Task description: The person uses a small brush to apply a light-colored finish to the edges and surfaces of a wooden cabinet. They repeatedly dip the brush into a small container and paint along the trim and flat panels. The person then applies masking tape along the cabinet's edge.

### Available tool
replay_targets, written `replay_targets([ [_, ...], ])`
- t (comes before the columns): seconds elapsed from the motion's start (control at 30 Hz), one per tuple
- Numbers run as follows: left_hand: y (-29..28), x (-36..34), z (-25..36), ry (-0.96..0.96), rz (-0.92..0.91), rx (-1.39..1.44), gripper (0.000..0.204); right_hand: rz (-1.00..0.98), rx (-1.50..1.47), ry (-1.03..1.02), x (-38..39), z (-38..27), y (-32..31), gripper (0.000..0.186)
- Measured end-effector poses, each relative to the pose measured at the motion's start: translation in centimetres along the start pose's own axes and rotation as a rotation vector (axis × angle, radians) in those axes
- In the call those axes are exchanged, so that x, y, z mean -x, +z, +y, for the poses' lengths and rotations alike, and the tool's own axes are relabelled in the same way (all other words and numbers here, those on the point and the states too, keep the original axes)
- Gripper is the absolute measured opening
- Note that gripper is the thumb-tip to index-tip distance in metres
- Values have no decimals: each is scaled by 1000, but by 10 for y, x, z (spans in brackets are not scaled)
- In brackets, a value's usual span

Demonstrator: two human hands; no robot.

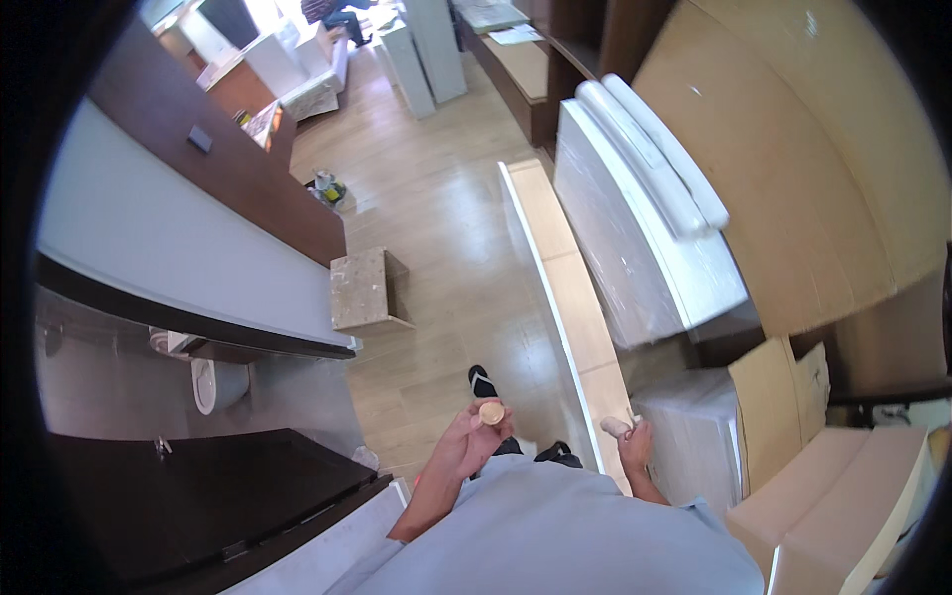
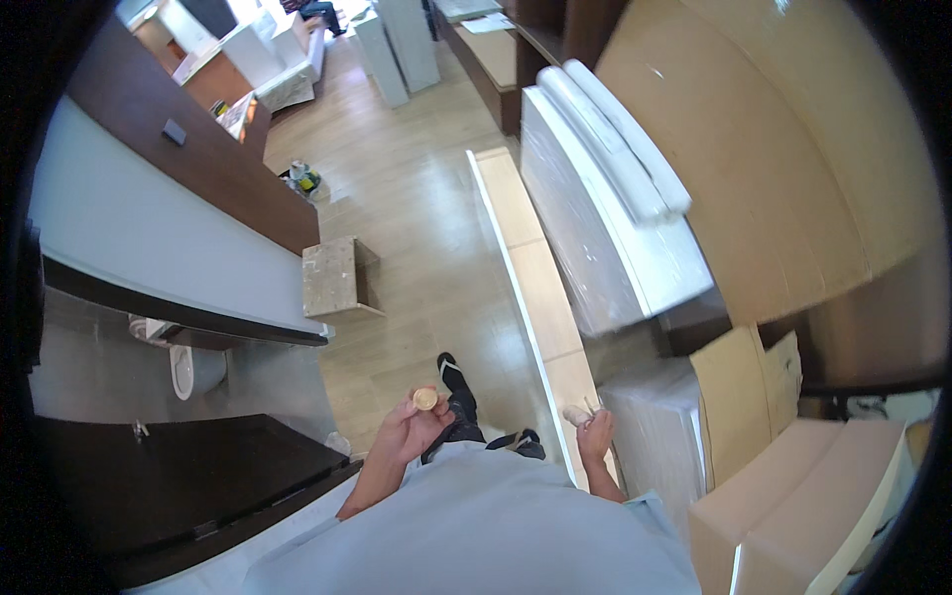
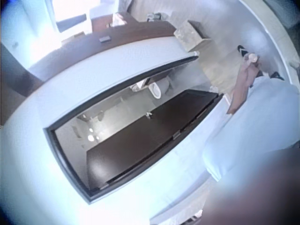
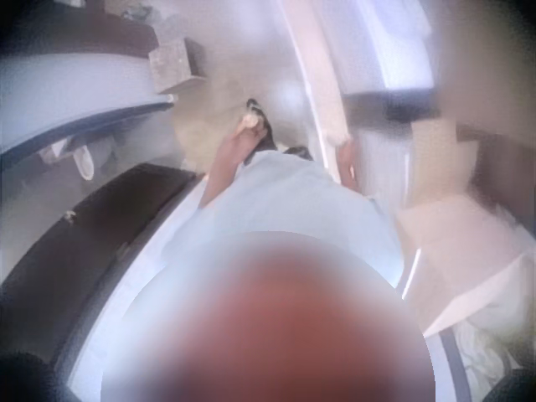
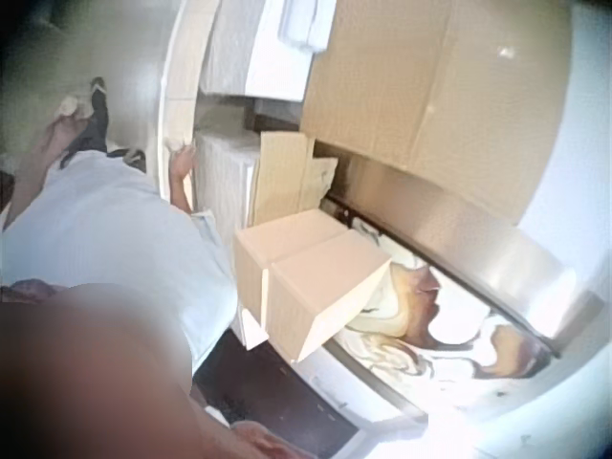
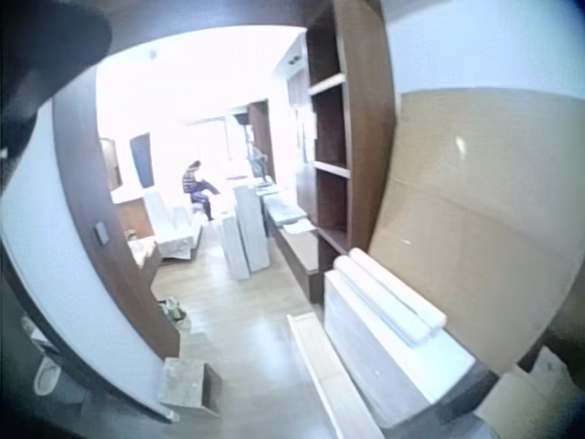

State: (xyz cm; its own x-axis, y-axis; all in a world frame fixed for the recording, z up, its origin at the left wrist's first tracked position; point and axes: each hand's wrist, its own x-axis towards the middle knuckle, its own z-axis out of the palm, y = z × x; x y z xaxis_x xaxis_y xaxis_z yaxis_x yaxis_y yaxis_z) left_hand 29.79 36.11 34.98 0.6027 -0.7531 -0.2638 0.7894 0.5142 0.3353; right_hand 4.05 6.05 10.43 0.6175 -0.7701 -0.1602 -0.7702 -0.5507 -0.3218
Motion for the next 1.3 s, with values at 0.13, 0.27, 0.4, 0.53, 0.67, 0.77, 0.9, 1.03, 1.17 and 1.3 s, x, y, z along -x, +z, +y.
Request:
replay_targets([
  [0.13,-16,-40,93,51,-135,-4,38,65,31,43,-50,-80,-26,28],
  [0.27,-35,-80,187,163,-148,-66,42,195,41,58,-106,-161,-31,29],
  [0.4,-48,-116,264,280,-177,-111,42,196,63,59,-153,-221,-19,28],
  [0.53,-63,-160,315,338,-132,-28,38,132,45,-34,-206,-263,8,28],
  [0.67,-67,-218,349,368,-156,-16,42,106,58,-82,-284,-307,41,28],
  [0.77,-57,-267,375,401,-89,-25,41,49,64,-120,-358,-348,54,29],
  [0.9,-36,-328,418,500,-93,82,42,-6,22,-166,-445,-421,64,35],
  [1.03,-29,-381,465,568,1,65,42,32,48,-389,-558,-497,66,38],
  [1.17,-32,-435,510,548,21,118,42,79,-45,-432,-656,-570,56,34],
  [1.3,-50,-501,559,451,33,93,47,217,-149,-385,-730,-631,35,33],
])
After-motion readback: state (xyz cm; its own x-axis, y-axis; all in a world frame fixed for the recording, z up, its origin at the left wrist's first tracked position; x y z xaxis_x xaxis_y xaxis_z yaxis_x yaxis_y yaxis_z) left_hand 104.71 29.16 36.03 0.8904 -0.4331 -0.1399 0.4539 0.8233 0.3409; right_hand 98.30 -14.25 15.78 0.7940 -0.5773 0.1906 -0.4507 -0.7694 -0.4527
